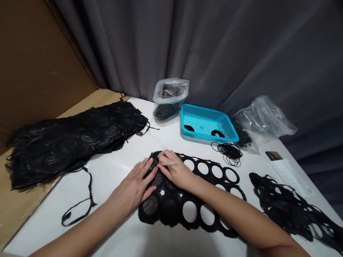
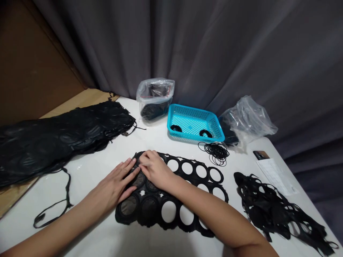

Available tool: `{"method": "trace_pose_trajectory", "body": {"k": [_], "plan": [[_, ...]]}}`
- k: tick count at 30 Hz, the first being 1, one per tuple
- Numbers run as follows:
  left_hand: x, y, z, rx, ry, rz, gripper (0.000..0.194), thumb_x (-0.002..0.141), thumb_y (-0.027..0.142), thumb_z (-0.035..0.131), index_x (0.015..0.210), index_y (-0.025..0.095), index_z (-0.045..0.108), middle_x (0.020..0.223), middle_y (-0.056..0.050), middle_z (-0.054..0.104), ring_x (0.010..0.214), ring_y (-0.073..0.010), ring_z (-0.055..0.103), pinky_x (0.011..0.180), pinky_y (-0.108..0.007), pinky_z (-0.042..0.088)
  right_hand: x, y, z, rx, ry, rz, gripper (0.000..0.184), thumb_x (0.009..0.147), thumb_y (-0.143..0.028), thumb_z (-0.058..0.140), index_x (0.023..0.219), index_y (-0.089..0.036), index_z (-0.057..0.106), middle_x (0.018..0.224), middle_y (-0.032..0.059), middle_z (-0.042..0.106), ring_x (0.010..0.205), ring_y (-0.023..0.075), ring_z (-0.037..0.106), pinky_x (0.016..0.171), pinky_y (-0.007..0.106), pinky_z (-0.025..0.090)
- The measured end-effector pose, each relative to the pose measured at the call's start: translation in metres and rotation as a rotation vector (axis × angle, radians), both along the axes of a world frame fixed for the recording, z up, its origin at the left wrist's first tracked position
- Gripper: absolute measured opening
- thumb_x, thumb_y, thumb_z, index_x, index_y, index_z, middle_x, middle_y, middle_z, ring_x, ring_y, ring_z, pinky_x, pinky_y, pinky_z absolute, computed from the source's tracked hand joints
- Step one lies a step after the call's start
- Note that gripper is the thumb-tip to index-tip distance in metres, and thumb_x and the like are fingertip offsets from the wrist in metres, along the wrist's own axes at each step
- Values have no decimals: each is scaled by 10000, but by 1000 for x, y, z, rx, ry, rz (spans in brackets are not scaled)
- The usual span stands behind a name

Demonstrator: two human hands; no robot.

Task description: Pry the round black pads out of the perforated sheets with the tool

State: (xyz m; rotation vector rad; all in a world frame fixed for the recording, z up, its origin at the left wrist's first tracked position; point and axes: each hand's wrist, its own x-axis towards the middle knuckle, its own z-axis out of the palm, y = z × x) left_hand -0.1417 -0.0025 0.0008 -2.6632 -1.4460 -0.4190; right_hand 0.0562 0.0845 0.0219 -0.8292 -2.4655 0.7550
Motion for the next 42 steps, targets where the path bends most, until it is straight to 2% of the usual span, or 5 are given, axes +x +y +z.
{"method": "trace_pose_trajectory", "body": {"k": [5,10,20,35,42], "plan": [[0,0,-2,0,-19,11,463,1046,418,423,1405,146,531,1529,-189,446,1415,-341,421,1130,-509,400,1,18,-5,125,-52,-150,191,942,-79,420,918,-196,570,963,100,606,909,243,522,835,368,450],[-3,2,1,-23,-36,21,472,1031,448,462,1402,170,546,1523,-166,464,1419,-341,416,1128,-517,405,27,62,22,94,219,-479,171,960,-192,419,825,-210,522,798,27,573,734,192,537,739,319,418],[3,-50,8,42,-87,36,411,1059,357,413,1333,113,598,1384,-164,602,1283,-300,575,1099,-465,460,6,-33,14,-172,142,27,111,970,-145,481,929,-218,553,947,43,629,924,187,603,846,315,477],[2,-66,-3,3,-99,27,404,1036,279,471,1405,132,545,1473,-169,519,1392,-314,461,1148,-501,407,8,-40,10,-254,97,58,116,940,-150,588,852,-212,544,1066,46,588,991,188,581,897,339,476],[5,-63,0,21,-110,6,369,1026,224,459,1363,127,572,1416,-171,565,1369,-319,484,1136,-500,414,-1,-62,-2,35,-49,75,131,957,-108,500,1006,-209,567,1137,95,574,1059,234,517,901,356,475]]}}
